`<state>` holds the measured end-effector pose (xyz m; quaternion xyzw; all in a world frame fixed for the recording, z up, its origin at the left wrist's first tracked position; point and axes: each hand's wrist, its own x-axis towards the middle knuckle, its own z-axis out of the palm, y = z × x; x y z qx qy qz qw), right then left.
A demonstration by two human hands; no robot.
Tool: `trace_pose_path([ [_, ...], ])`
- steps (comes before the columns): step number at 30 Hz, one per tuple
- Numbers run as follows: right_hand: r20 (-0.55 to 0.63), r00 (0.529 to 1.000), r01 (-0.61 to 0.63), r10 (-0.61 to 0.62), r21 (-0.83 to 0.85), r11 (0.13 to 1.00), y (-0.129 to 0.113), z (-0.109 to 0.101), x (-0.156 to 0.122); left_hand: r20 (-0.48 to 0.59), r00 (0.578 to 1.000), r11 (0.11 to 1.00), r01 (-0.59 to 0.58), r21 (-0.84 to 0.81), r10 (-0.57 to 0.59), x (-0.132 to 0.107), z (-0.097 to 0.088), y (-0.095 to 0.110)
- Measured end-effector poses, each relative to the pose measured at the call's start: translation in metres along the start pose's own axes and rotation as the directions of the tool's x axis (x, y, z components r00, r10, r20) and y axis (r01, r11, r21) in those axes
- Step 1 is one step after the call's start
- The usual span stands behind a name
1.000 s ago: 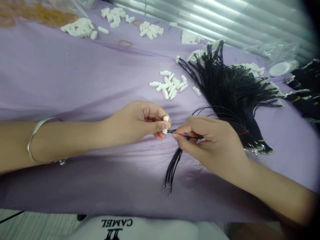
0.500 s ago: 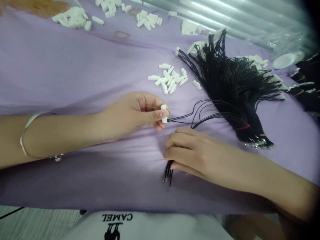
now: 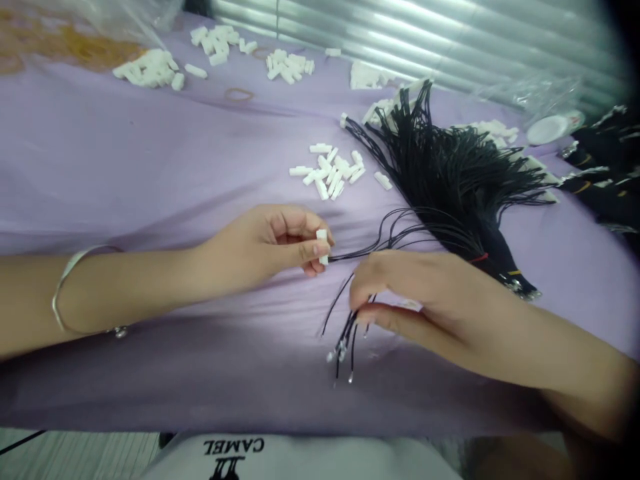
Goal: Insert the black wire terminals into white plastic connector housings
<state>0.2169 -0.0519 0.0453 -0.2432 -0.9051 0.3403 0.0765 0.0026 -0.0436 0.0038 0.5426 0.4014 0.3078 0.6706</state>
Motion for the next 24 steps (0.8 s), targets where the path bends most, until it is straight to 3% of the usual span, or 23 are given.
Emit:
trace_pose_path([
  [5, -0.225, 0.971, -0.066, 0.085, 0.091, 0.994, 0.0009, -0.0019, 0.0012, 0.032, 0.999, 1.000, -0.007, 0.005, 0.007, -0.0021, -0.0004, -0.0014],
  [9, -0.364, 0.904, -0.163, 0.226, 0.197, 0.967, 0.0031, -0.0011, 0.0045, 0.061, 0.998, 0.999, -0.003, 0.038, 0.001, -0.0042, -0.0013, -0.0034],
  [17, -0.341, 0.869, -0.283, 0.359, 0.254, 0.925, 0.0072, -0.0002, 0.0092, 0.087, 0.996, 0.998, -0.015, 0.068, 0.009, -0.0044, -0.0021, -0.0041],
  [24, -0.366, 0.867, -0.272, 0.339, 0.224, 0.936, 0.0094, 0.0017, 0.0098, 0.088, 0.996, 0.999, 0.009, 0.038, -0.013, -0.0045, -0.0018, -0.0029],
])
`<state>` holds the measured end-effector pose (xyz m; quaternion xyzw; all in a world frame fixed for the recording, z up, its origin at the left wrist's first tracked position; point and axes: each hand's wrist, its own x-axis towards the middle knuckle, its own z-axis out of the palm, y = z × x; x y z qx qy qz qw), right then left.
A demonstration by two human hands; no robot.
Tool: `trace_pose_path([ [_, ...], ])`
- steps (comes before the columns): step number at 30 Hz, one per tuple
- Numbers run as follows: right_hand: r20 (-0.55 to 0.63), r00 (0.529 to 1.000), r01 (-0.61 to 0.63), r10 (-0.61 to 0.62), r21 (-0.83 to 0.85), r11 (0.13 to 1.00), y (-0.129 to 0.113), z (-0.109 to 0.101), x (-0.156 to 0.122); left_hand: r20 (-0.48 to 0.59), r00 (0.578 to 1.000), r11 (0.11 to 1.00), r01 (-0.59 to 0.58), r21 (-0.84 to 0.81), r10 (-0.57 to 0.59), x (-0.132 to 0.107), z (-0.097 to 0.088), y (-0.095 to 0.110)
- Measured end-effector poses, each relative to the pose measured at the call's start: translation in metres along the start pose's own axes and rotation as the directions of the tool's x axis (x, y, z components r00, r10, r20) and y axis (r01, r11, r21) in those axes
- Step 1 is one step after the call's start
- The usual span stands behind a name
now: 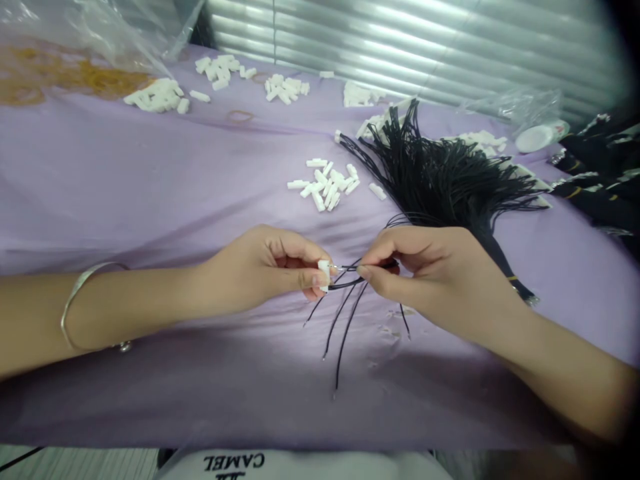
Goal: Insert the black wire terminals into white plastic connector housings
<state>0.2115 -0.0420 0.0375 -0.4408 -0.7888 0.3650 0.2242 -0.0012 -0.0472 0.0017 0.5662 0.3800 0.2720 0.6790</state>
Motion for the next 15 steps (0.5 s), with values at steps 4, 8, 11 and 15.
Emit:
trace_pose_path([
  [4, -0.020, 0.999, 0.030, -0.031, -0.015, 0.999, 0.0007, 0.0006, -0.0007, 0.022, 1.000, 1.000, -0.011, -0.010, 0.011, 0.0000, -0.0008, -0.0005],
  [8, -0.032, 0.999, 0.038, -0.039, -0.016, 0.999, 0.0016, 0.0009, -0.0018, 0.027, 1.000, 1.000, -0.005, -0.018, 0.005, 0.0004, -0.0012, -0.0011],
  [11, -0.026, 0.998, 0.050, -0.050, -0.016, 0.999, 0.0031, 0.0011, -0.0022, 0.033, 0.999, 1.000, -0.005, 0.000, 0.005, 0.0005, -0.0013, -0.0010],
  [15, -0.005, 0.994, 0.105, -0.106, -0.101, 0.989, 0.0031, 0.0009, -0.0036, 0.037, 0.999, 1.000, 0.010, 0.007, -0.010, 0.0006, -0.0015, -0.0008],
])
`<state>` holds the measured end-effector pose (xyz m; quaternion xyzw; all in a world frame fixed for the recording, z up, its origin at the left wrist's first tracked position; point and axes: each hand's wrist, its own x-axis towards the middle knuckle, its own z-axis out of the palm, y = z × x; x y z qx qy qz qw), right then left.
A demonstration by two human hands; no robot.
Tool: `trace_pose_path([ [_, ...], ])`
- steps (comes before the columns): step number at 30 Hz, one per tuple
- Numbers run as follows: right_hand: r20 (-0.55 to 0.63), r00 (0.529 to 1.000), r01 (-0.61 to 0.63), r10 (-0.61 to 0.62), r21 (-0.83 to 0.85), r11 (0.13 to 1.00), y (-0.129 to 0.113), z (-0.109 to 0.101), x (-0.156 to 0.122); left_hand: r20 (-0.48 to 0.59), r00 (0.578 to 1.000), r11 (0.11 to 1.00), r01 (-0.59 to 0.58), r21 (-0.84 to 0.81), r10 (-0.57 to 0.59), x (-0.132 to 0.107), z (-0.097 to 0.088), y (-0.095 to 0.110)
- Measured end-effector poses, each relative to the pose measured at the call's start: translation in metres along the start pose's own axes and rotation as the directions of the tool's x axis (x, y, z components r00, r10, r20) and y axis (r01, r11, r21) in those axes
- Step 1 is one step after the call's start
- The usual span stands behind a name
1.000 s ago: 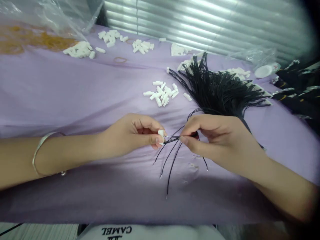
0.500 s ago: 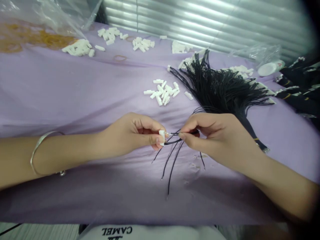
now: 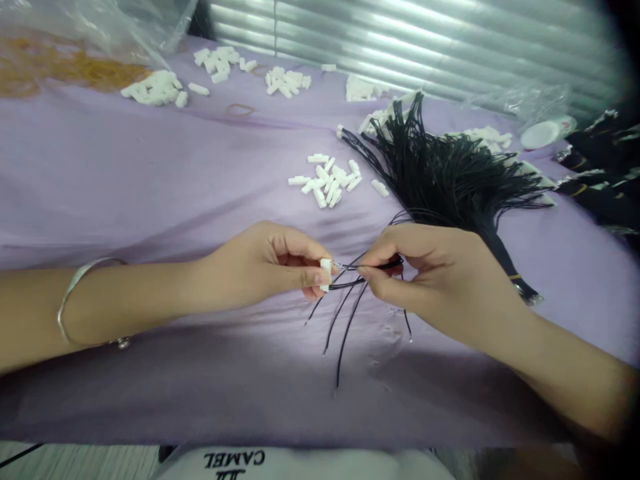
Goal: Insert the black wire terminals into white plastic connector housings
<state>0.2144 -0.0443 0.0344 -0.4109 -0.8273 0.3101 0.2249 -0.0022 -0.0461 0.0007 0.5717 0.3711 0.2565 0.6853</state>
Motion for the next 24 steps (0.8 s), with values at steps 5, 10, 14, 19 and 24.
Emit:
trace_pose_path([
  [5, -0.007, 0.992, 0.121, -0.124, -0.133, 0.984, -0.0038, 0.0020, -0.0023, -0.004, 1.000, 0.999, 0.010, 0.049, -0.010, 0.0011, -0.0001, 0.0009],
  [10, -0.022, 0.990, 0.131, -0.137, -0.193, 0.972, -0.0040, 0.0060, -0.0020, -0.030, 1.000, 0.995, 0.006, 0.103, -0.003, 0.0014, 0.0011, 0.0022],
  [14, -0.037, 0.993, 0.106, -0.116, -0.196, 0.975, -0.0031, 0.0065, -0.0023, -0.025, 1.000, 0.993, 0.008, 0.120, -0.006, 0.0005, 0.0025, 0.0025],
  [19, -0.046, 0.991, 0.113, -0.129, -0.248, 0.962, -0.0062, 0.0066, -0.0040, -0.019, 1.000, 0.990, -0.019, 0.140, 0.022, 0.0006, 0.0042, 0.0008],
  [24, -0.042, 0.988, 0.135, -0.150, -0.248, 0.959, -0.0092, 0.0089, -0.0043, -0.021, 0.999, 0.987, -0.022, 0.162, 0.025, 0.0001, 0.0045, -0.0007],
])
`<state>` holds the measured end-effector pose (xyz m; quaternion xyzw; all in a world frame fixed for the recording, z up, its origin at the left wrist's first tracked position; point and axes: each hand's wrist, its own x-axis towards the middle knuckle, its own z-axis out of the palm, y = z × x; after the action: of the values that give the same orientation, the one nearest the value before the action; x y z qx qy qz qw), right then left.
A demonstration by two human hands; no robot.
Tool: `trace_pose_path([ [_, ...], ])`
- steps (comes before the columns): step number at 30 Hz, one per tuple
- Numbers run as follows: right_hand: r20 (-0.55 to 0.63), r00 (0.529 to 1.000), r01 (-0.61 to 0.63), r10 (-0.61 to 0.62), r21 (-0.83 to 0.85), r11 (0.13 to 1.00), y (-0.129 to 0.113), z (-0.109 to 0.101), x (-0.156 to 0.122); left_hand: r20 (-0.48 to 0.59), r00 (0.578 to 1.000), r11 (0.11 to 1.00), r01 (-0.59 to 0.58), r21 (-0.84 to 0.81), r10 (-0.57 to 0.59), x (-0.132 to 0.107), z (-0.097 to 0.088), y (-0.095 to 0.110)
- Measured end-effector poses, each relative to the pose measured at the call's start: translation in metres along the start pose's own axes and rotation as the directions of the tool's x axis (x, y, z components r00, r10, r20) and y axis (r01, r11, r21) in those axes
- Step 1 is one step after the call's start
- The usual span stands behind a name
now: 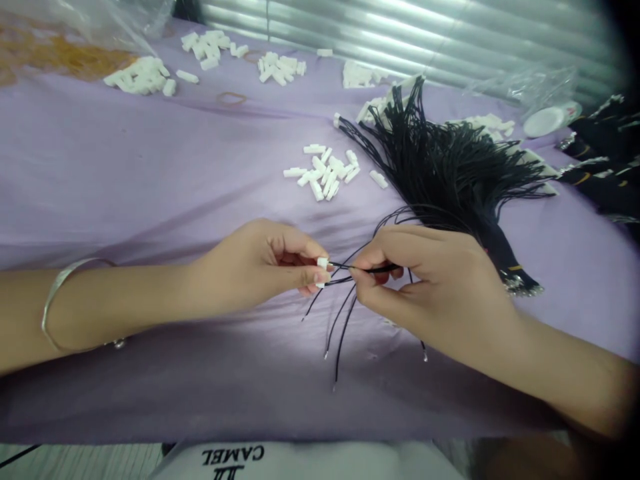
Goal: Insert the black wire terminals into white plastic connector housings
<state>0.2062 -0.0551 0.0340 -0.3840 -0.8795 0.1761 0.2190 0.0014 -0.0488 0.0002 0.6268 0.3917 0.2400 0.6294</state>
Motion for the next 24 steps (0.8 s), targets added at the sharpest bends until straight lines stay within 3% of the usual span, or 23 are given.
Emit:
trace_pose_path([
  [10, 0.105, 0.973, -0.221, 0.207, 0.158, 0.962, 0.0003, 0.0026, 0.0038, 0.019, 1.000, 1.000, 0.007, -0.024, -0.007, -0.0010, -0.0010, -0.0016],
  [16, 0.104, 0.971, -0.229, 0.214, 0.161, 0.960, 0.0009, 0.0040, 0.0029, 0.033, 0.999, 1.000, -0.004, 0.001, 0.004, -0.0008, -0.0012, -0.0018],
  [24, 0.205, 0.947, -0.286, 0.248, 0.189, 0.939, 0.0008, 0.0011, 0.0048, -0.003, 0.999, 0.999, 0.036, -0.019, -0.036, -0.0002, 0.0006, 0.0020],
])
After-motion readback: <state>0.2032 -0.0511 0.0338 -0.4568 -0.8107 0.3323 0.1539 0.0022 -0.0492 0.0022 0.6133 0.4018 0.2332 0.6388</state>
